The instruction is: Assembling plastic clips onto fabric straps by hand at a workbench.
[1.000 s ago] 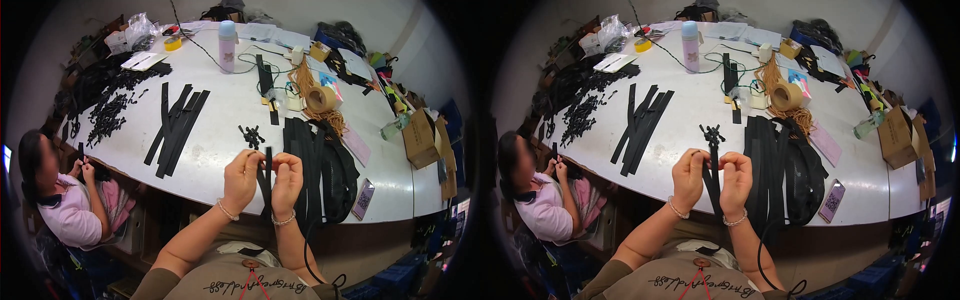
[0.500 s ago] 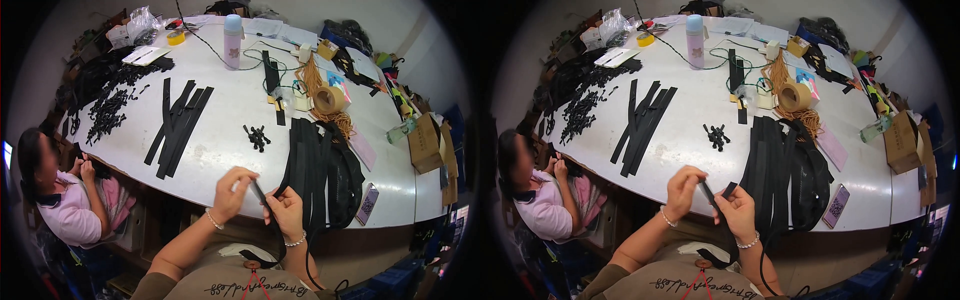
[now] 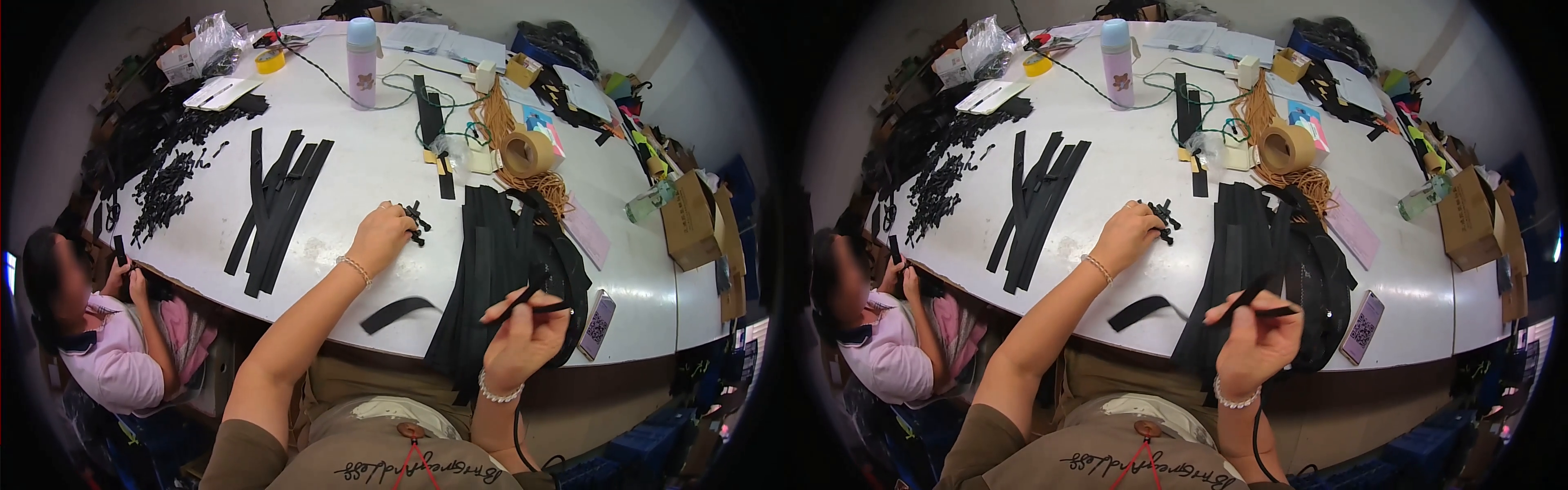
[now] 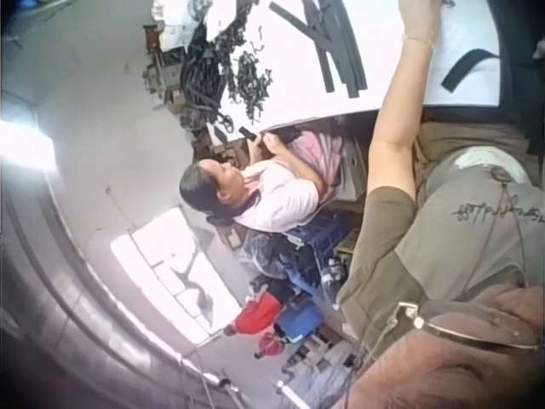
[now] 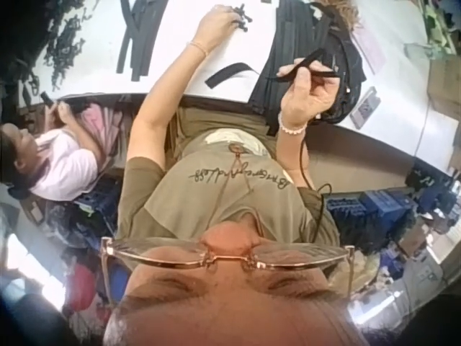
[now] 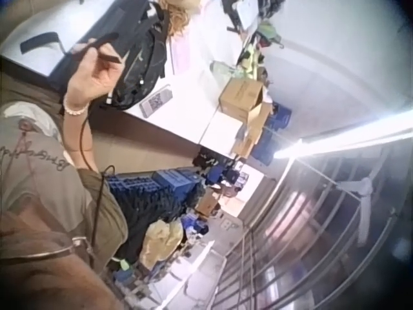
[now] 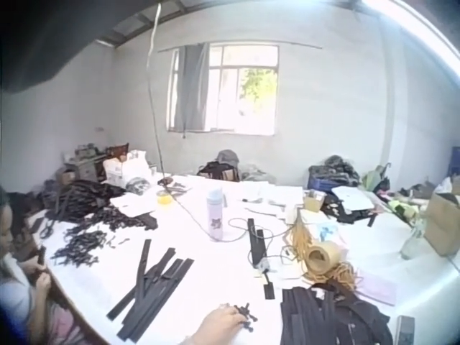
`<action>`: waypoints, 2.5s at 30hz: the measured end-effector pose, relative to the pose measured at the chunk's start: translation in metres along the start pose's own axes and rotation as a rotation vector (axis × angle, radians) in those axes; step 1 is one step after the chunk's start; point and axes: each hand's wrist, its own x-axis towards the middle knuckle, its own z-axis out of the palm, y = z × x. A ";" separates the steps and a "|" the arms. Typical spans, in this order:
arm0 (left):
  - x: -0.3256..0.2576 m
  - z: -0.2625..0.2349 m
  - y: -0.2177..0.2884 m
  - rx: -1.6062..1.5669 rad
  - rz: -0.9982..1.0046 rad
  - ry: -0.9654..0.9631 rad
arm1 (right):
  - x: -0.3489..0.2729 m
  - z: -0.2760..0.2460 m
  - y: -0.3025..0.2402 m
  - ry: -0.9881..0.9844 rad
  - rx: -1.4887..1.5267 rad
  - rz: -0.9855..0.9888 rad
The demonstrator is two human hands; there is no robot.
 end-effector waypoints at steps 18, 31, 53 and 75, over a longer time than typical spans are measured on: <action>0.000 0.009 0.008 0.110 0.309 -0.030 | -0.057 -0.031 -0.006 -0.276 0.147 0.535; -0.074 -0.035 0.057 -1.399 -0.678 0.162 | -0.062 -0.034 0.009 -0.283 0.153 0.768; -0.137 -0.036 0.083 -1.512 -0.560 -0.060 | -0.067 -0.030 0.025 -0.418 0.040 0.909; -0.154 -0.027 0.084 -1.689 -0.829 -0.155 | -0.071 -0.036 0.025 -0.454 -0.047 1.050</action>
